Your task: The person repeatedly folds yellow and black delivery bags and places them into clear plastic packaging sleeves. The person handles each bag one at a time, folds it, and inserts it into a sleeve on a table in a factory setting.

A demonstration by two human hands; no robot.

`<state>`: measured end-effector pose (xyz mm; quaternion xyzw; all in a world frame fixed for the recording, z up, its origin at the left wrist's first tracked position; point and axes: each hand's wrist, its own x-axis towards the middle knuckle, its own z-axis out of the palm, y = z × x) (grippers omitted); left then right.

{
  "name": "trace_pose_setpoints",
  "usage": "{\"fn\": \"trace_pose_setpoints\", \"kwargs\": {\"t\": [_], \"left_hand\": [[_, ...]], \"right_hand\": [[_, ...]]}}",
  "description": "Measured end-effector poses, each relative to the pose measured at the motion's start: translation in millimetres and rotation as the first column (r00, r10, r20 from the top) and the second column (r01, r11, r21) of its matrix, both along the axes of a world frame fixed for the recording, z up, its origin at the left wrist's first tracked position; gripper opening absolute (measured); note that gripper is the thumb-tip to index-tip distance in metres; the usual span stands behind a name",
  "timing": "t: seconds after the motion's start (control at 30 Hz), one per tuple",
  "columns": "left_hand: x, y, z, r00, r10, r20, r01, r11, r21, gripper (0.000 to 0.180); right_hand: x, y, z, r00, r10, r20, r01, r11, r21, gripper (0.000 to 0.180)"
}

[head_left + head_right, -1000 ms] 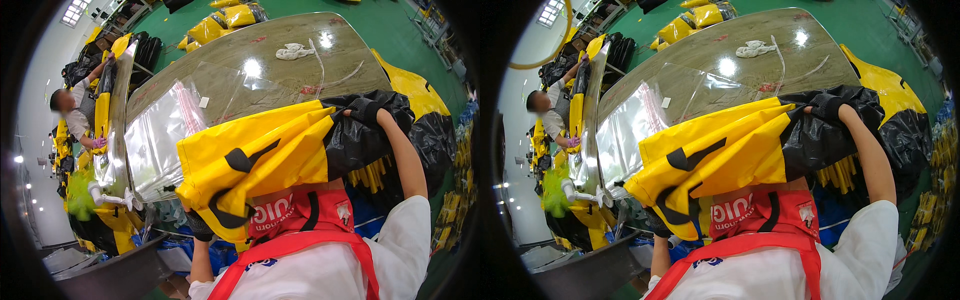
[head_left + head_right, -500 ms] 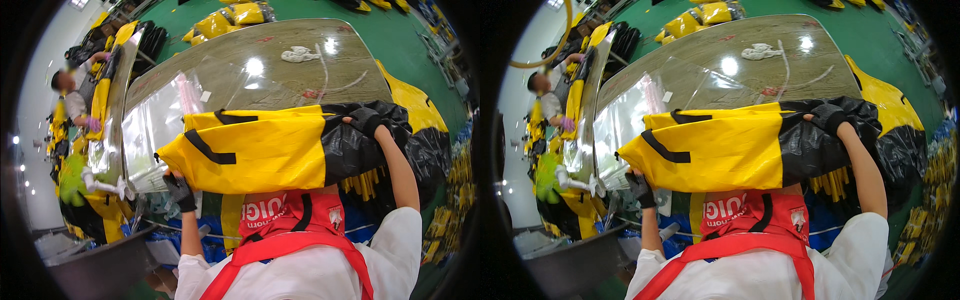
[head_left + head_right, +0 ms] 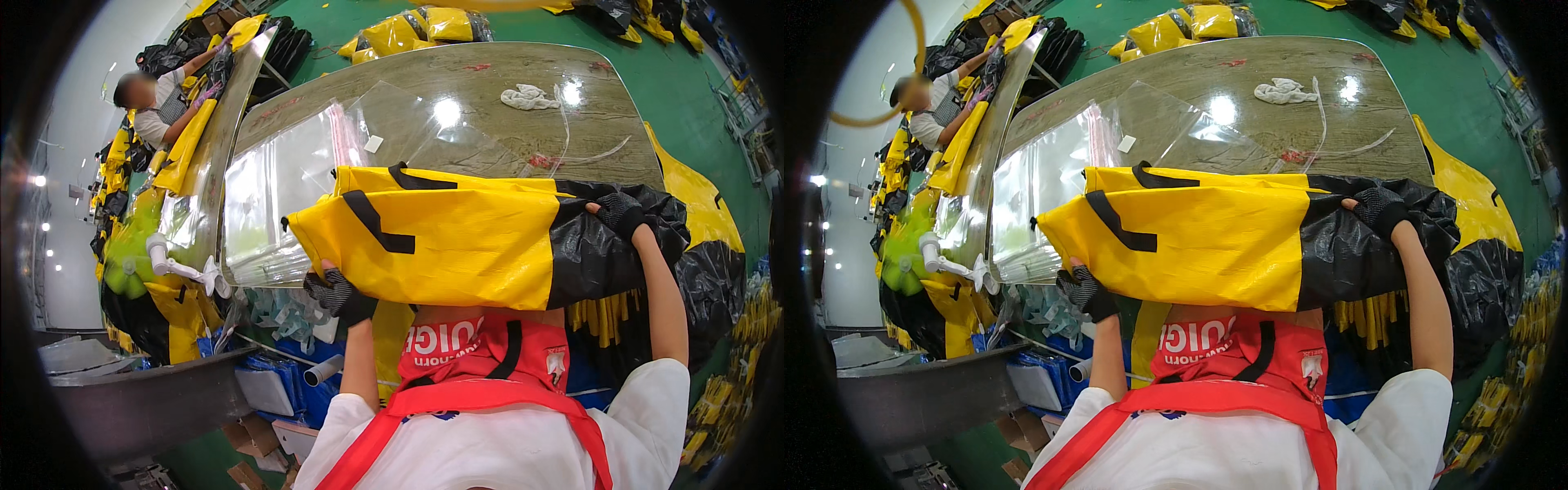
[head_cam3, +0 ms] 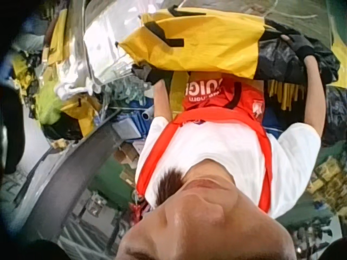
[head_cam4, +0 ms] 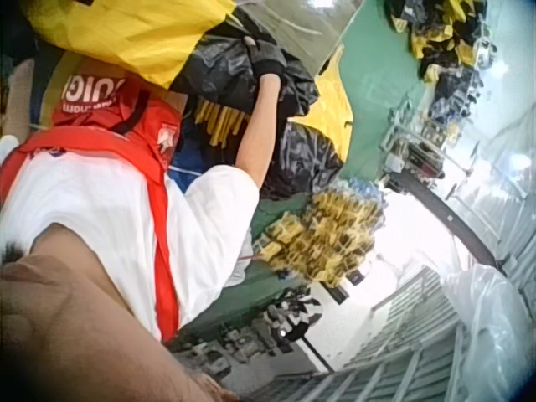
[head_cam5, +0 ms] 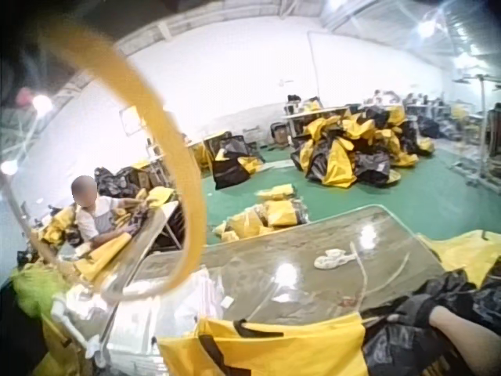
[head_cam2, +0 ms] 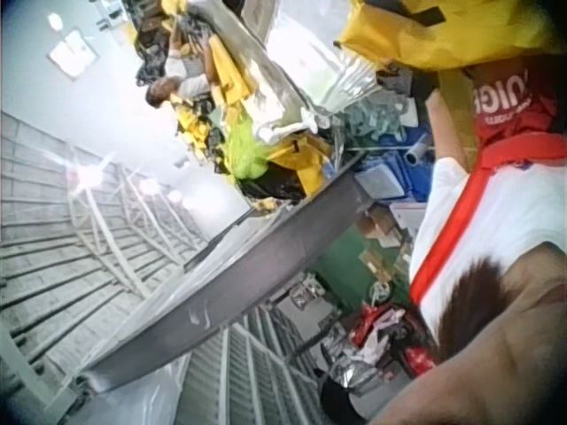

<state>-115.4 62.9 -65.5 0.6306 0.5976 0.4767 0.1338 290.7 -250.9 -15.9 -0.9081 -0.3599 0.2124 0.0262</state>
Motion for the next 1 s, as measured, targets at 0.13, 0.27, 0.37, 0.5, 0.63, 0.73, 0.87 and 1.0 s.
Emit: {"fn": "trace_pose_setpoints", "kwargs": {"t": [0.13,0.27,0.37,0.5,0.63,0.73,0.87,1.0], "left_hand": [[-5.5,14.2,35.0,0.736,-0.249,0.630,0.338,0.941,-0.022,0.049],[-44.3,72.5,35.6,0.661,-0.377,0.648,0.580,0.806,-0.122,0.046],[-60.5,110.0,-12.0,0.822,-0.387,0.417,0.546,0.744,-0.385,0.057],[-79.2,146.9,0.9,0.663,-0.526,0.533,0.742,0.368,-0.560,0.056],[-17.3,121.8,75.1,0.498,-0.669,0.551,0.828,0.178,-0.532,0.049],[-8.3,120.1,64.6,0.587,-0.534,0.608,0.778,0.164,-0.607,0.049],[-21.8,91.0,47.4,0.598,-0.393,0.699,0.801,0.337,-0.495,0.044],[-22.5,68.7,23.4,0.667,-0.533,-0.520,0.293,0.830,-0.475,0.045]], "right_hand": [[-3.8,1.4,4.6,1.000,-0.022,-0.021,0.023,0.999,0.028,0.045],[-7.8,-3.5,4.3,0.999,0.035,0.004,-0.035,0.993,0.109,0.043],[-7.1,-2.9,-2.1,0.998,0.031,0.057,-0.037,0.994,0.105,0.046],[-7.4,-2.8,-4.3,0.993,0.080,0.089,-0.087,0.993,0.074,0.048],[-1.4,-10.5,-19.8,0.985,0.107,0.132,-0.115,0.992,0.050,0.043],[-5.6,-6.7,-15.8,0.971,0.141,0.192,-0.172,0.974,0.150,0.044],[-13.3,0.3,-0.9,0.983,0.105,0.151,-0.116,0.991,0.065,0.046],[-16.2,10.1,12.8,0.998,0.045,0.033,-0.045,0.999,0.010,0.050]]}}
